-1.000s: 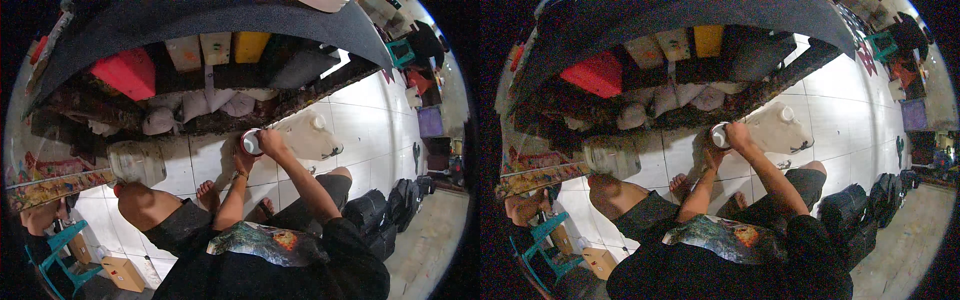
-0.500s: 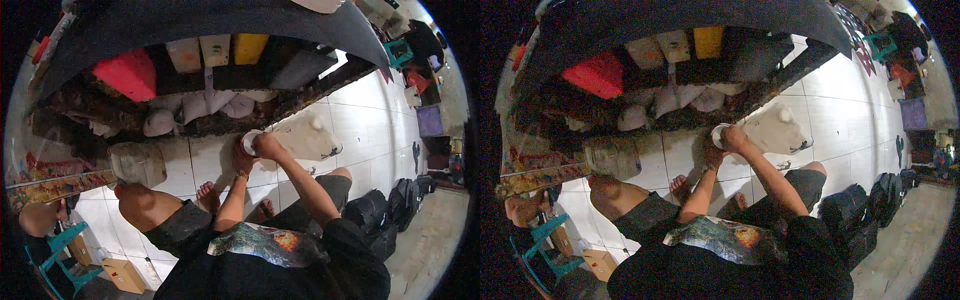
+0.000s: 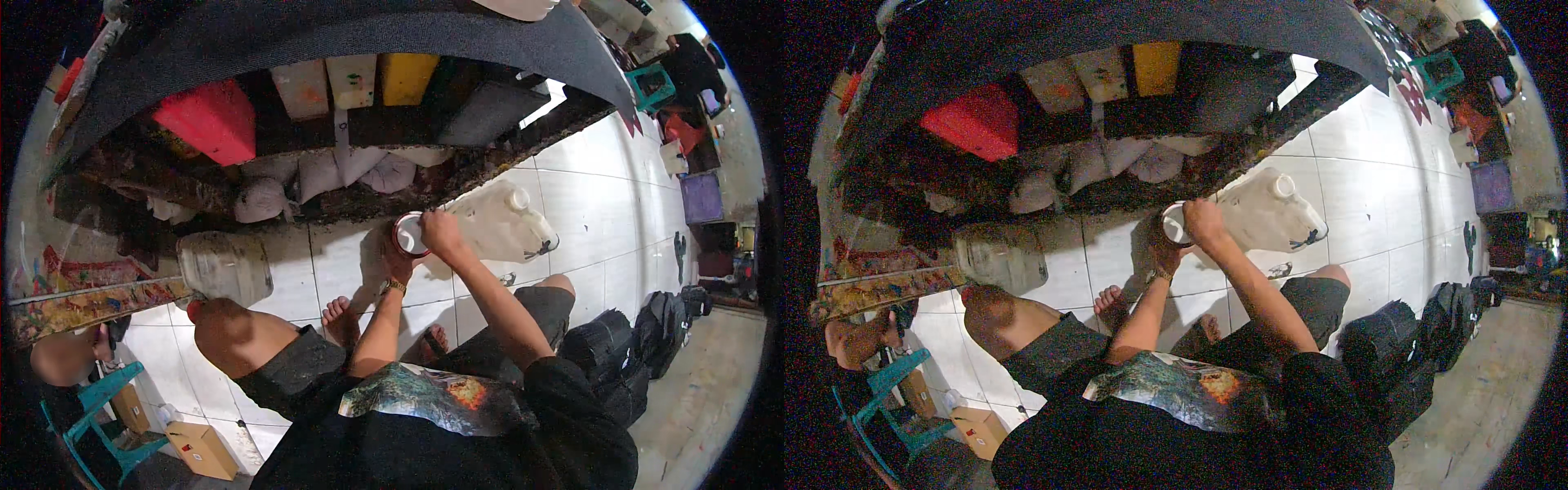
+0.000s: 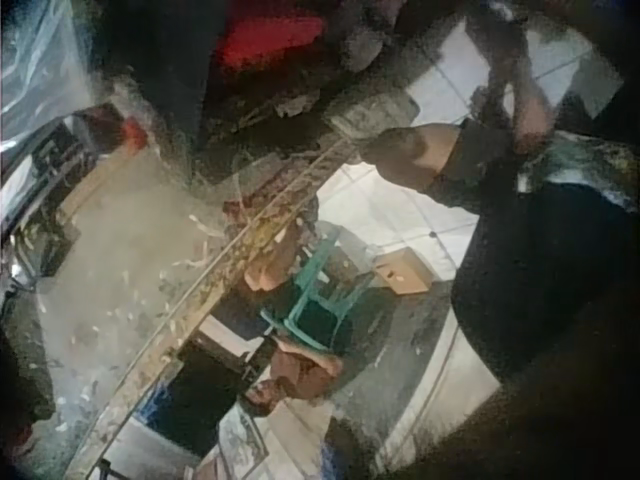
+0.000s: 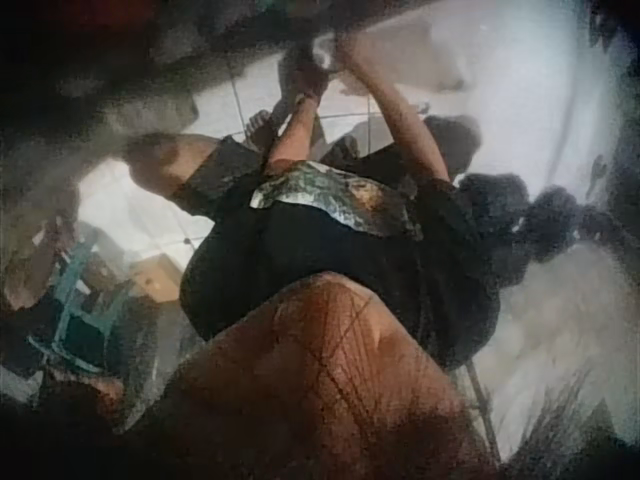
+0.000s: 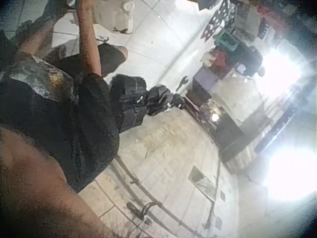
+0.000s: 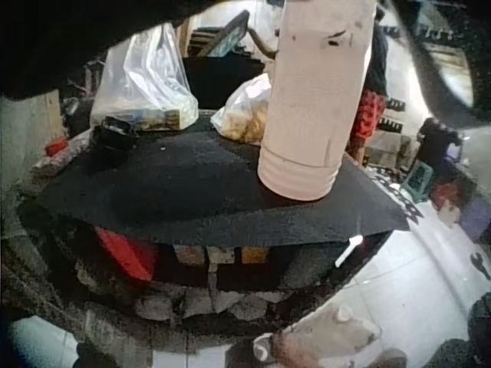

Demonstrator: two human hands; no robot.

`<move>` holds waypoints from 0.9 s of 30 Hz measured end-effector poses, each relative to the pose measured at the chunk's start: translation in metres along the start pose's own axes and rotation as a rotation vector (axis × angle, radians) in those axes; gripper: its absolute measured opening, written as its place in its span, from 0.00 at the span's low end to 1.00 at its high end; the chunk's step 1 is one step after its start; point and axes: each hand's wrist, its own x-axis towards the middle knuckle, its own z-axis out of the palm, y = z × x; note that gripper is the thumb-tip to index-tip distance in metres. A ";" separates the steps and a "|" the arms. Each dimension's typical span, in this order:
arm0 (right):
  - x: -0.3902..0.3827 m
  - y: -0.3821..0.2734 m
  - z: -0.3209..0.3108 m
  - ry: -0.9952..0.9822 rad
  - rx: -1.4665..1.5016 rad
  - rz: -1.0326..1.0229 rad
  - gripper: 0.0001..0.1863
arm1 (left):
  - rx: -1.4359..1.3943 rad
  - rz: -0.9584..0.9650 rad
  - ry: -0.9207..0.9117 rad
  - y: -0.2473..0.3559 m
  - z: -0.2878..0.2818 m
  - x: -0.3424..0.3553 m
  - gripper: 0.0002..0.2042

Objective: The person mixes white paint in a container by hand using a small stick, adding liquid from a large bottle and stirring the mixture.

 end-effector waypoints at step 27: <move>0.010 -0.019 -0.015 -0.028 0.156 -0.164 0.07 | -0.203 -0.136 -0.030 0.008 -0.030 0.005 0.58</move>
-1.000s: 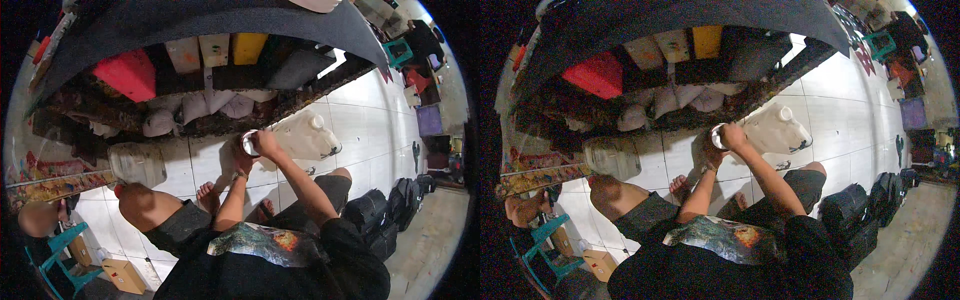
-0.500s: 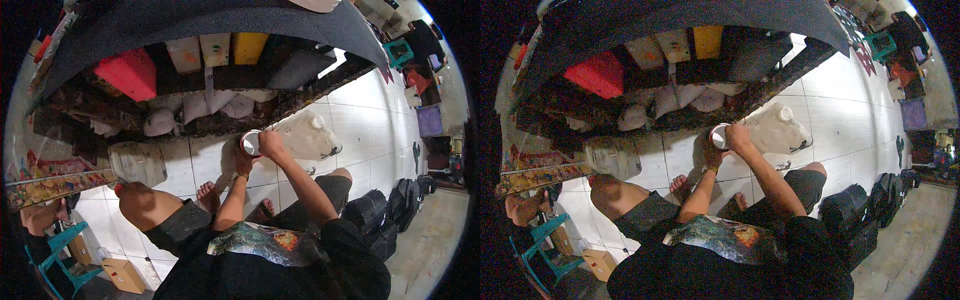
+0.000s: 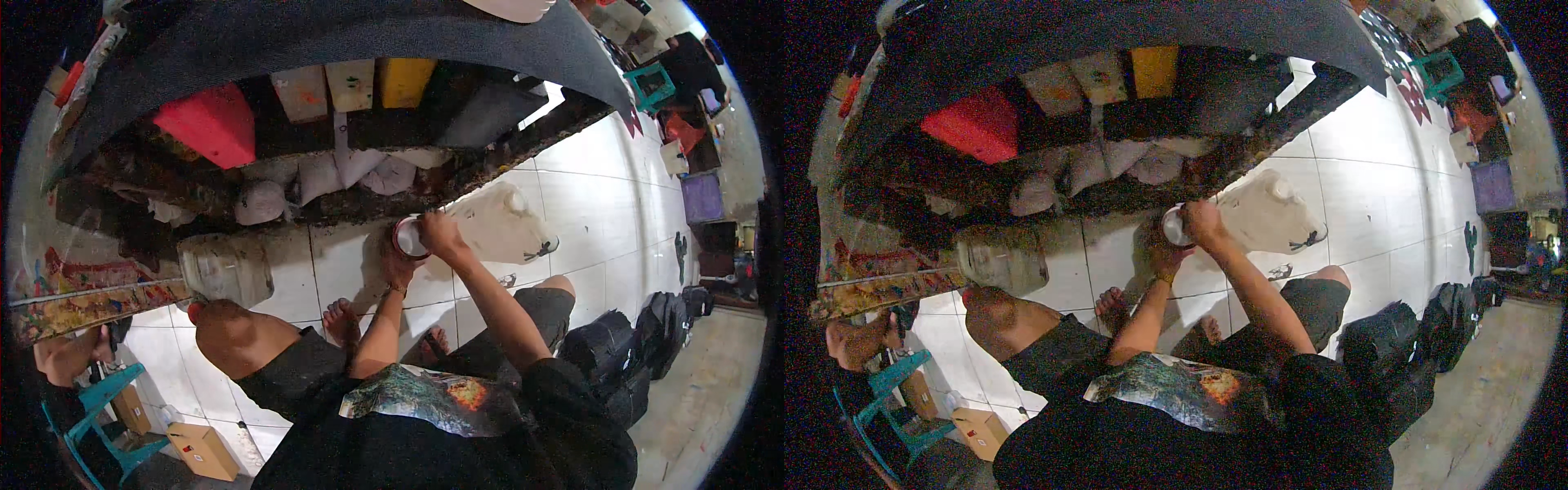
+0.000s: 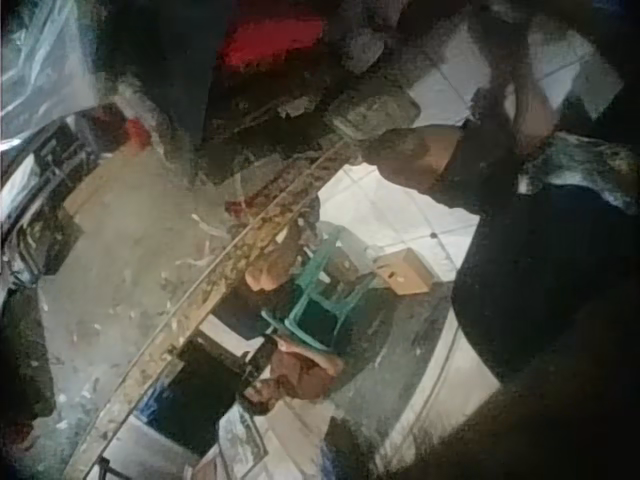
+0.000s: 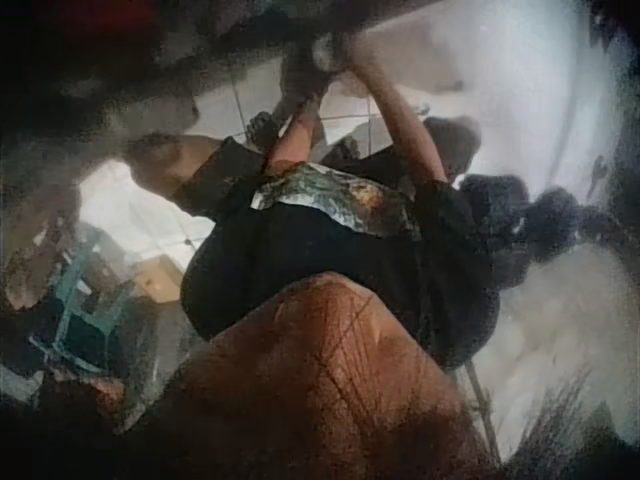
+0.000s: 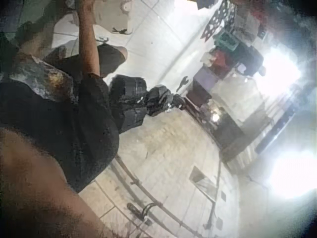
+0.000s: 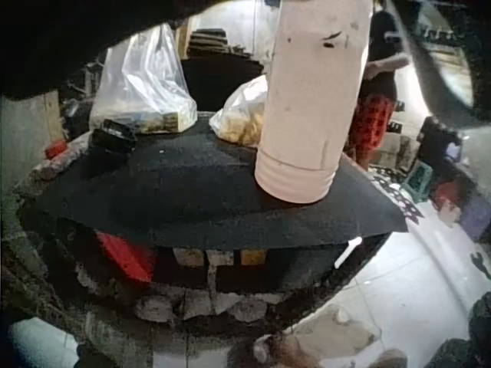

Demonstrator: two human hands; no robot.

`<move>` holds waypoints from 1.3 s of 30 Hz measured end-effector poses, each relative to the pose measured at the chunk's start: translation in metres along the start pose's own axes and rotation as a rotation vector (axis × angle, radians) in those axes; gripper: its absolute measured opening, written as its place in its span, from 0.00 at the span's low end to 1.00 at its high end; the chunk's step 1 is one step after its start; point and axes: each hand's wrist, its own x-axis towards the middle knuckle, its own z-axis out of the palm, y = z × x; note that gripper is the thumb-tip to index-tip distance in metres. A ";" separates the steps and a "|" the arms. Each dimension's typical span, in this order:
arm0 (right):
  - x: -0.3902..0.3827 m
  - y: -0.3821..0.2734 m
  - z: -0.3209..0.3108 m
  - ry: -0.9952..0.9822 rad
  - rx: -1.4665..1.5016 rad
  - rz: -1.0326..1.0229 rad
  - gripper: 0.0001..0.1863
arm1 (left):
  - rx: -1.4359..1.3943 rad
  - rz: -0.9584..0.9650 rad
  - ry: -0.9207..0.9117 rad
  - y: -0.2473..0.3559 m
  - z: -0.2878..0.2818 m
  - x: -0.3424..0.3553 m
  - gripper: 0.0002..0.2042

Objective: The person mixes white paint in a container by hand using a small stick, adding liquid from a large bottle and stirring the mixture.

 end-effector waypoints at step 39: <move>-0.018 0.033 0.031 0.256 0.040 0.148 0.08 | -0.775 -0.341 -0.100 -0.021 0.009 0.000 0.47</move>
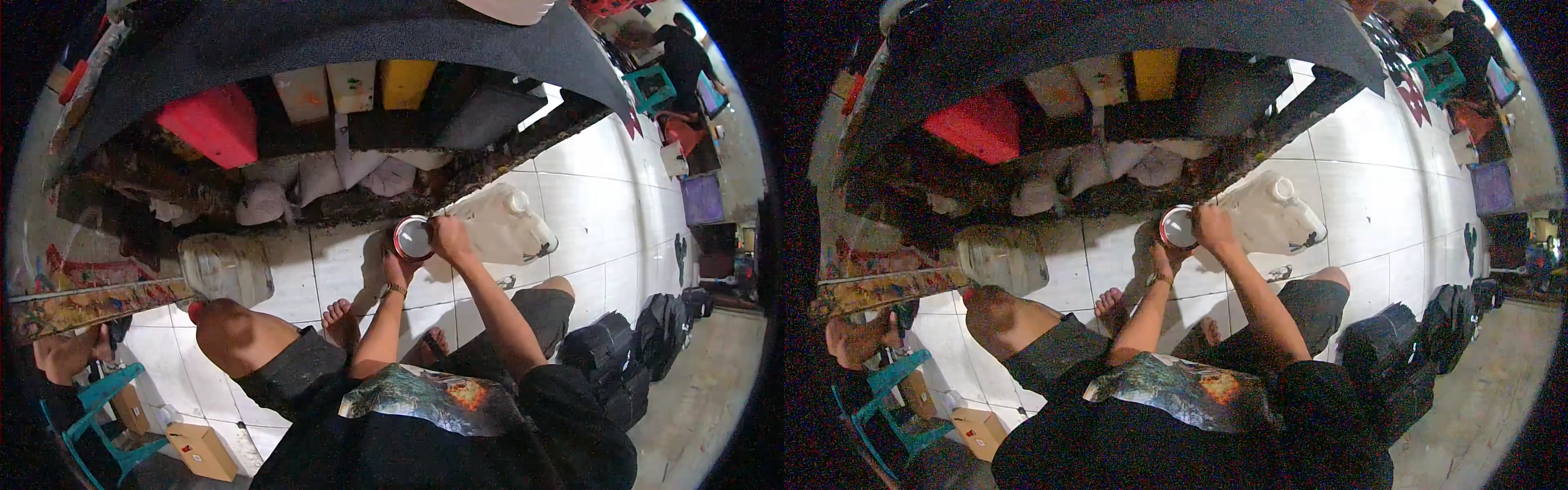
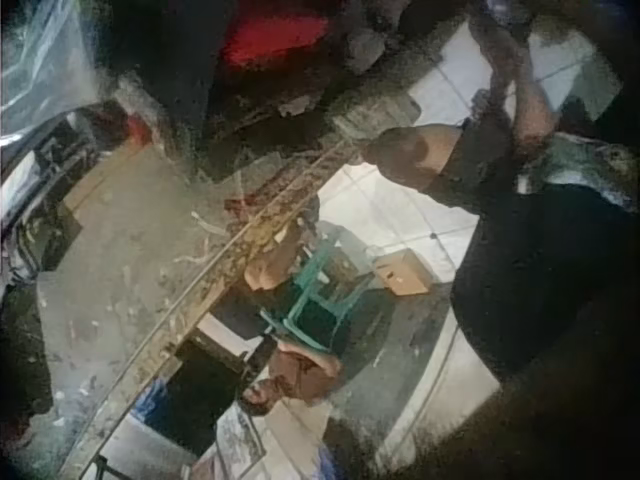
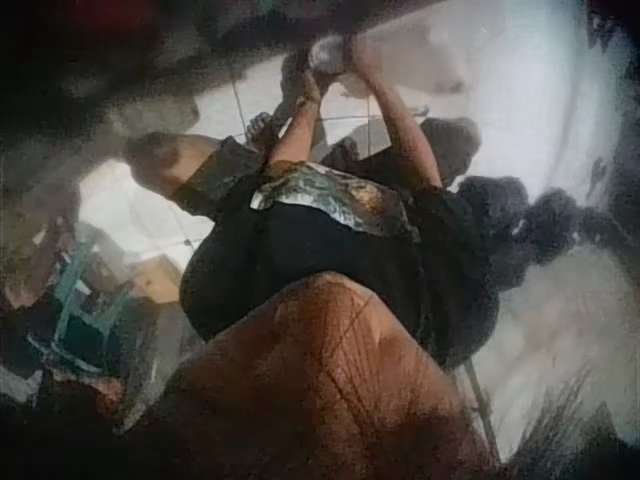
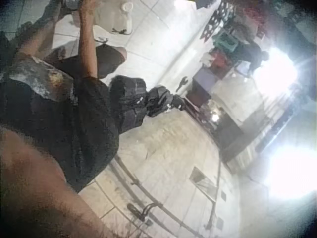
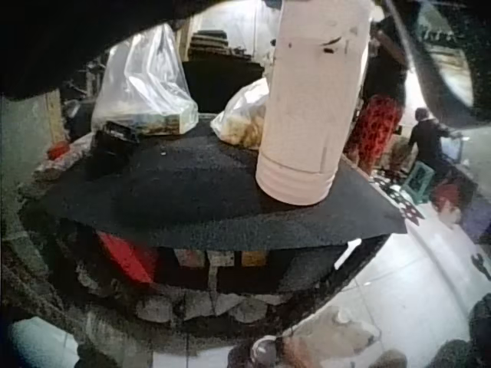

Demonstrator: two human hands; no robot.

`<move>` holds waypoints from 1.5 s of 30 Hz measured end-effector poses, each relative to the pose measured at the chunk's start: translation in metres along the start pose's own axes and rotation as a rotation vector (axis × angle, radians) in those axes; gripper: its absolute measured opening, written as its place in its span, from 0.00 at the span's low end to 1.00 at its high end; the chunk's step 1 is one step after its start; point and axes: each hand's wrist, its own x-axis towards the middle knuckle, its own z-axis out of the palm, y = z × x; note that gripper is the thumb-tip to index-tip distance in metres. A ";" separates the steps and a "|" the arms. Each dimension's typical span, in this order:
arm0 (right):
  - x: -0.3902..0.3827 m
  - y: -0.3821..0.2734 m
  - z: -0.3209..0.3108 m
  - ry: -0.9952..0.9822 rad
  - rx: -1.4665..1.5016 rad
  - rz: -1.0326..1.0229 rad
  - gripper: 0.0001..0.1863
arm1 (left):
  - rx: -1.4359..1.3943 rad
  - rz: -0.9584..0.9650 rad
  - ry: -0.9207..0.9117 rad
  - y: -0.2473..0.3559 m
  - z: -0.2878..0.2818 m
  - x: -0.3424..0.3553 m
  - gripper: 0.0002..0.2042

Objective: The person mixes white paint in a container by hand using a small stick, adding liquid from a large bottle and stirring the mixture.

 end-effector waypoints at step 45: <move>-0.033 0.040 -0.001 -0.231 -0.089 -0.043 0.09 | -0.307 -0.046 0.021 -0.028 0.030 -0.004 0.42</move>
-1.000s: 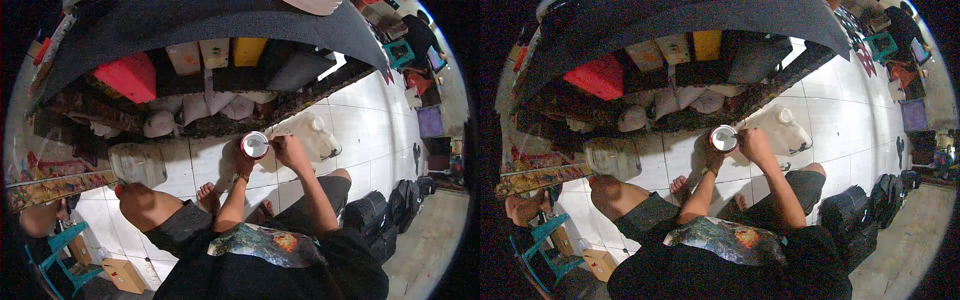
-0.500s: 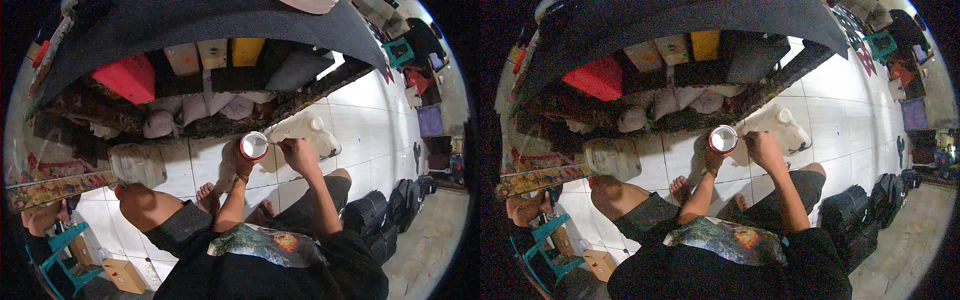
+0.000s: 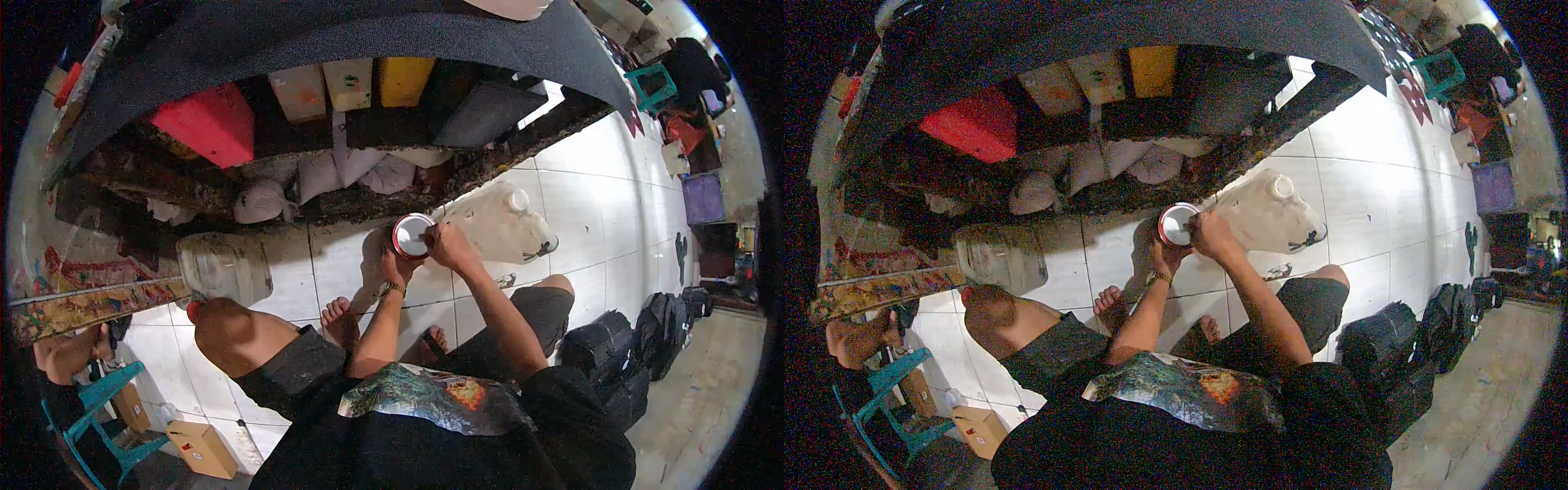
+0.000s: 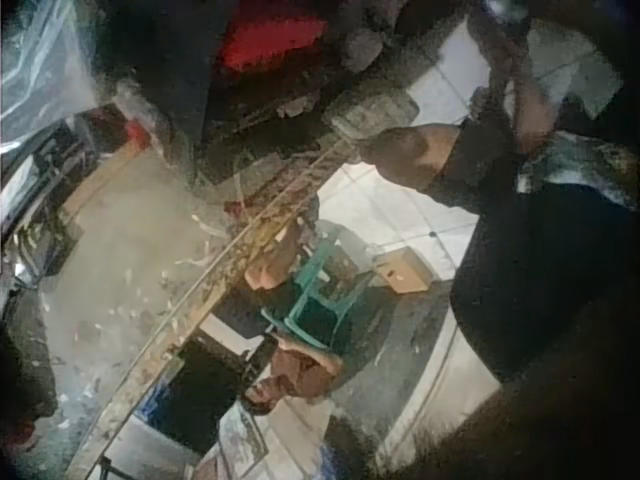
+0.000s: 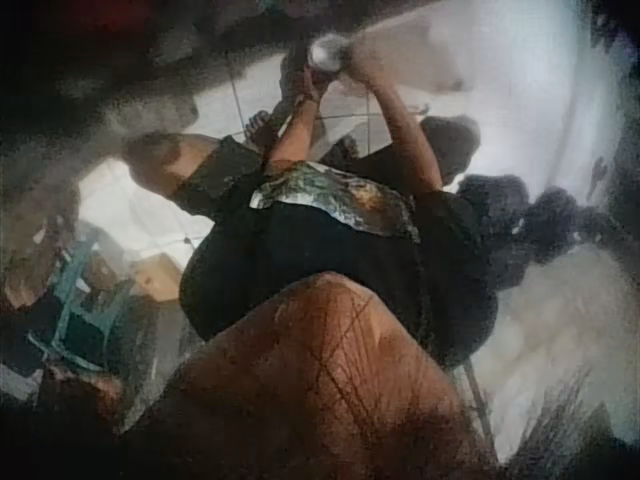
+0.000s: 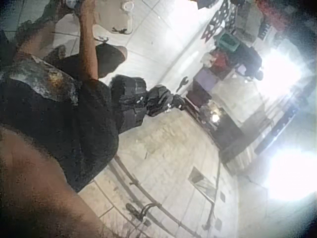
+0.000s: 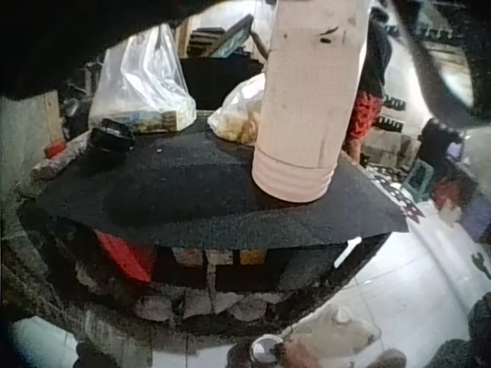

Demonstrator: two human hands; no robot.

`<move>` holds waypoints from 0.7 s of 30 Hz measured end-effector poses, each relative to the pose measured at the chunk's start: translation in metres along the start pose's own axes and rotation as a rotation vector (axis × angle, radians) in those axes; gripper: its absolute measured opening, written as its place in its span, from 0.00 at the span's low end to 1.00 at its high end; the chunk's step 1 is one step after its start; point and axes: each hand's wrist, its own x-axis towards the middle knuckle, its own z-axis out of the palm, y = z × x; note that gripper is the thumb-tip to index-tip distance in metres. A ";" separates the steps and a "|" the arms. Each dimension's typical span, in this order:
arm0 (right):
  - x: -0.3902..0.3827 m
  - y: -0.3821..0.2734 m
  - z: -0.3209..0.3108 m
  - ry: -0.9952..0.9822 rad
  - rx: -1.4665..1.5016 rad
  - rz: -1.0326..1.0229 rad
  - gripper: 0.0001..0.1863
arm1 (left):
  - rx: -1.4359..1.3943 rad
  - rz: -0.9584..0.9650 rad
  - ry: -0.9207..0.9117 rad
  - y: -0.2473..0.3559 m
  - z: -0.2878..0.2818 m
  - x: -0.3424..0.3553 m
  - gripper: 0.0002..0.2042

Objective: The person mixes white paint in a container by hand using a small stick, adding liquid from a large bottle and stirring the mixture.

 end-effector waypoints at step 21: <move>0.026 -0.047 -0.023 0.070 0.178 0.158 0.09 | -0.158 0.015 -0.159 0.015 -0.032 0.004 0.39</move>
